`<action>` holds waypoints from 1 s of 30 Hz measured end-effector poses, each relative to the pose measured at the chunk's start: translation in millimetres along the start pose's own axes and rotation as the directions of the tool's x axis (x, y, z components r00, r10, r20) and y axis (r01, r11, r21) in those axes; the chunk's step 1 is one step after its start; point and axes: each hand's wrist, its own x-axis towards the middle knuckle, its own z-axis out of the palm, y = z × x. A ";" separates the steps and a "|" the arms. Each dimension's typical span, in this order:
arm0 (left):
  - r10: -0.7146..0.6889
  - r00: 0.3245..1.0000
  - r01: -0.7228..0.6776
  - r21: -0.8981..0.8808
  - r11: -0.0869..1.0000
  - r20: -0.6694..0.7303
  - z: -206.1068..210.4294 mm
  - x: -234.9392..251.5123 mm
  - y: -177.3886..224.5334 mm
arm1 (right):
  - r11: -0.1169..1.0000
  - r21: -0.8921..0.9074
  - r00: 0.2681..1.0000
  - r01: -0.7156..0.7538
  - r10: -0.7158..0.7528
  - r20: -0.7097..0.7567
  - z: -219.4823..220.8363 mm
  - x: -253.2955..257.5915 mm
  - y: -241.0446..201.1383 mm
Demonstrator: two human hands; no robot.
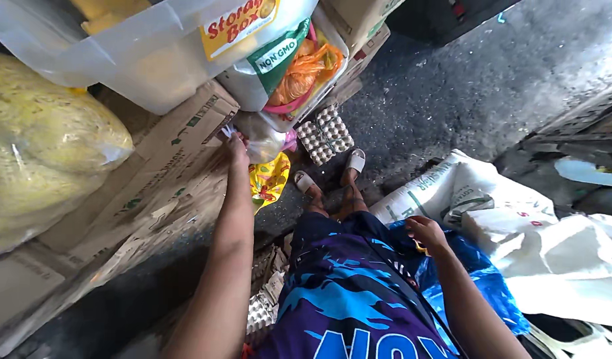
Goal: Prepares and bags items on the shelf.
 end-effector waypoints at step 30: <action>0.306 0.803 -0.564 0.818 0.115 0.511 -28.8 -13.2 -41.8 | 0.997 0.015 0.997 0.073 -0.073 -0.009 -27.2 -3.4 30.6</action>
